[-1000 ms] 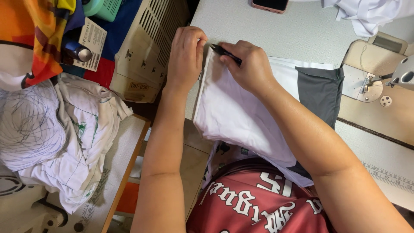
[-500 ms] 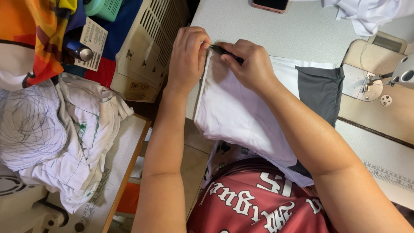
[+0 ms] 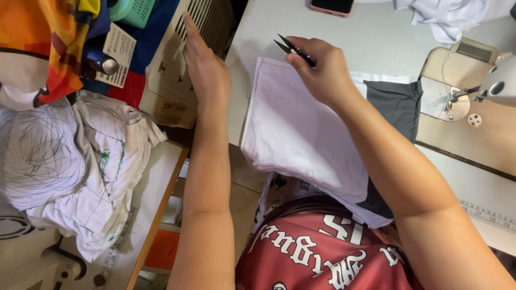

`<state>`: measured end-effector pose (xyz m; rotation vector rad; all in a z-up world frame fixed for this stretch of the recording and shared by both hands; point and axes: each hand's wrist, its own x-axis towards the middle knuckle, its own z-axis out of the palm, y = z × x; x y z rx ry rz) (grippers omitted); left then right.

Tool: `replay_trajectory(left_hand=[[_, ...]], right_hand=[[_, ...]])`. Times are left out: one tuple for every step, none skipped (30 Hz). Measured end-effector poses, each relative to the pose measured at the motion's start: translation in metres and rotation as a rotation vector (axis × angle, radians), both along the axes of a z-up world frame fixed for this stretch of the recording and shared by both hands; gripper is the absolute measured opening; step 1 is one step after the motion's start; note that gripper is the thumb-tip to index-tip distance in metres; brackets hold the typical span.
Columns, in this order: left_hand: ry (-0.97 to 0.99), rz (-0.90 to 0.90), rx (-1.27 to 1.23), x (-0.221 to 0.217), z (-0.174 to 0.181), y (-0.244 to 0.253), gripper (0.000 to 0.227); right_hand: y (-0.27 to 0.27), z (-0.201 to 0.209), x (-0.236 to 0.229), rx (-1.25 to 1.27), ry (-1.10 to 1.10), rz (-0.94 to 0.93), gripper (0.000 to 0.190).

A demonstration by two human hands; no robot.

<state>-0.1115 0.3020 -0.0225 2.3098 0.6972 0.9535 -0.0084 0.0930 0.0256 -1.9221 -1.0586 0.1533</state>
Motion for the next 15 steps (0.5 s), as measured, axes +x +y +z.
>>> replay_trajectory(left_hand=[[0.038,-0.005,-0.028,-0.002,-0.006,0.001,0.081],[0.038,-0.012,-0.028,-0.003,-0.008,0.003,0.081],[0.015,-0.039,0.07,-0.003,-0.01,0.005,0.074],[-0.012,-0.074,0.165,0.0,-0.013,0.005,0.067],[-0.018,-0.089,0.161,-0.002,-0.009,0.007,0.067],[-0.083,-0.141,0.203,-0.001,-0.007,0.006,0.061],[-0.149,-0.192,0.243,0.0,-0.004,0.006,0.057],[-0.156,-0.216,0.232,-0.001,0.0,0.003,0.057],[-0.179,-0.232,0.248,-0.002,0.004,-0.001,0.053],[-0.2,-0.247,0.265,-0.004,0.008,-0.003,0.05],[-0.205,-0.268,0.256,-0.002,0.011,-0.009,0.05],[-0.225,-0.285,0.295,-0.002,0.016,-0.013,0.035],[-0.246,-0.301,0.334,-0.003,0.02,-0.017,0.021],[-0.247,-0.313,0.331,-0.001,0.016,-0.018,0.021],[-0.218,-0.318,0.348,0.0,0.011,-0.019,0.012]], right_hand=[[-0.009,0.013,-0.003,-0.063,-0.038,0.013,0.031],[-0.03,0.025,-0.012,-0.064,-0.038,0.006,0.031],[-0.05,0.036,-0.021,-0.162,-0.102,0.096,0.031],[-0.072,0.048,-0.03,-0.264,-0.168,0.178,0.032],[-0.097,0.05,-0.042,-0.269,-0.169,0.163,0.032],[-0.124,0.053,-0.055,-0.301,-0.15,0.146,0.034],[-0.151,0.056,-0.069,-0.333,-0.131,0.129,0.036],[-0.182,0.044,-0.072,-0.343,-0.129,0.105,0.036],[-0.213,0.033,-0.076,-0.418,-0.167,-0.084,0.038],[-0.244,0.022,-0.08,-0.489,-0.204,-0.27,0.039],[-0.279,0.009,-0.081,-0.499,-0.201,-0.292,0.039],[-0.313,-0.004,-0.082,-0.573,-0.333,-0.483,0.04],[-0.347,-0.018,-0.084,-0.641,-0.467,-0.671,0.042],[-0.368,-0.025,-0.084,-0.647,-0.463,-0.682,0.042],[-0.388,-0.033,-0.085,-0.655,-0.536,-0.798,0.039]])
